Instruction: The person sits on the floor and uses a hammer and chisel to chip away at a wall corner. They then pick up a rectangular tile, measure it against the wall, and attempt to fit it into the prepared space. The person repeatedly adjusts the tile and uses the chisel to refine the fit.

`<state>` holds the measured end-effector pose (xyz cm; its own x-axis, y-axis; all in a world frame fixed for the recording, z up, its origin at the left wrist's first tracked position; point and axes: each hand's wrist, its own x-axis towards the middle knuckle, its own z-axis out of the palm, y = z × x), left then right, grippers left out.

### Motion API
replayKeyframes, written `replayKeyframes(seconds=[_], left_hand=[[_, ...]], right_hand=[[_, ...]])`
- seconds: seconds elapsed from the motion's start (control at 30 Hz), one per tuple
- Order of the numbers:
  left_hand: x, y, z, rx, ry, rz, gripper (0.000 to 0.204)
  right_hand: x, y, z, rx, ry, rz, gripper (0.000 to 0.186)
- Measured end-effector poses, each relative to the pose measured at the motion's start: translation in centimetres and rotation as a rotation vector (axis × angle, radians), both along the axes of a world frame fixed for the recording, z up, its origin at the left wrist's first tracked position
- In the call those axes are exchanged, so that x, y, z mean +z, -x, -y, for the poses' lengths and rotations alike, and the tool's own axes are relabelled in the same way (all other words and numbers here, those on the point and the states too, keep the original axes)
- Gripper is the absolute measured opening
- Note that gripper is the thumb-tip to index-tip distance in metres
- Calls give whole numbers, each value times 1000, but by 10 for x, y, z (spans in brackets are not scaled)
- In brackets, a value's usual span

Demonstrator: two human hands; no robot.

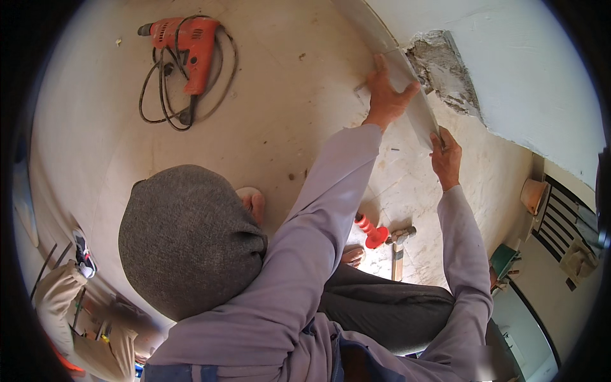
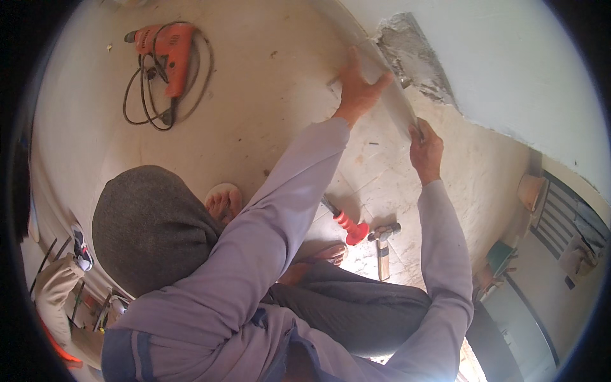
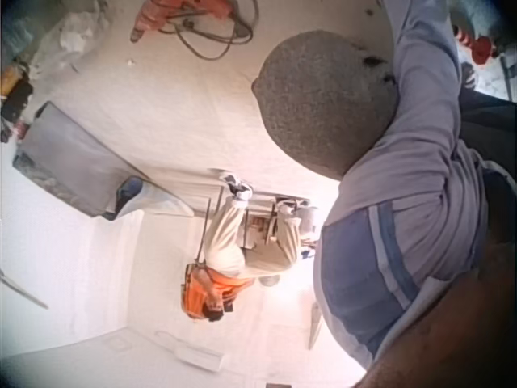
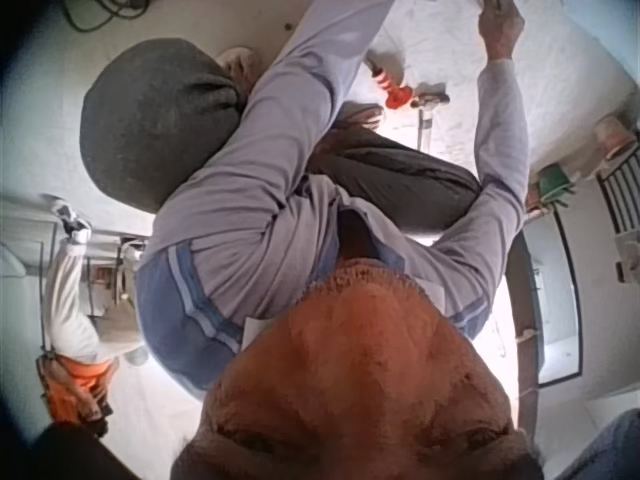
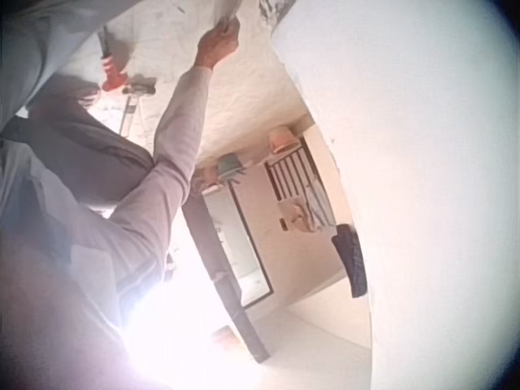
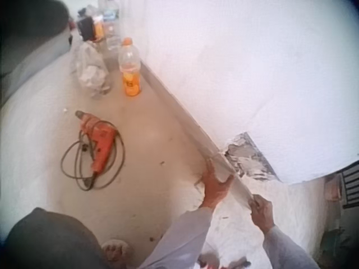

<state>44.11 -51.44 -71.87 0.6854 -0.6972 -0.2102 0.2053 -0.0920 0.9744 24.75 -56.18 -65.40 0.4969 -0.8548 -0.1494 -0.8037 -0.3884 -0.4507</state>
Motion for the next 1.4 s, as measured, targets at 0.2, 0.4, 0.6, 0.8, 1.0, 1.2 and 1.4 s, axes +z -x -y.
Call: replayKeyframes(seconds=[0.2,0.4,0.6,0.8,1.0,1.2,1.4], left_hand=[[7,12,5,95,15,-38,111],[3,14,5,125,122,-239,110],[4,18,2,106,89,-150,111],[-5,12,8,31,2,30,115],[-7,6,7,-5,-43,95,117],[-1,3,3,11,40,-41,121],[4,3,-2,4,115,-114,122]], right_hand=[[0,-2,6,-47,-3,-9,25],[6,-9,5,-22,-1,-47,25],[2,-2,0,-11,-2,-71,26],[6,-2,6,-8,-50,-48,26],[18,-10,6,6,-116,-65,25],[12,-5,11,67,-10,-97,26],[7,0,6,78,54,-97,26]])
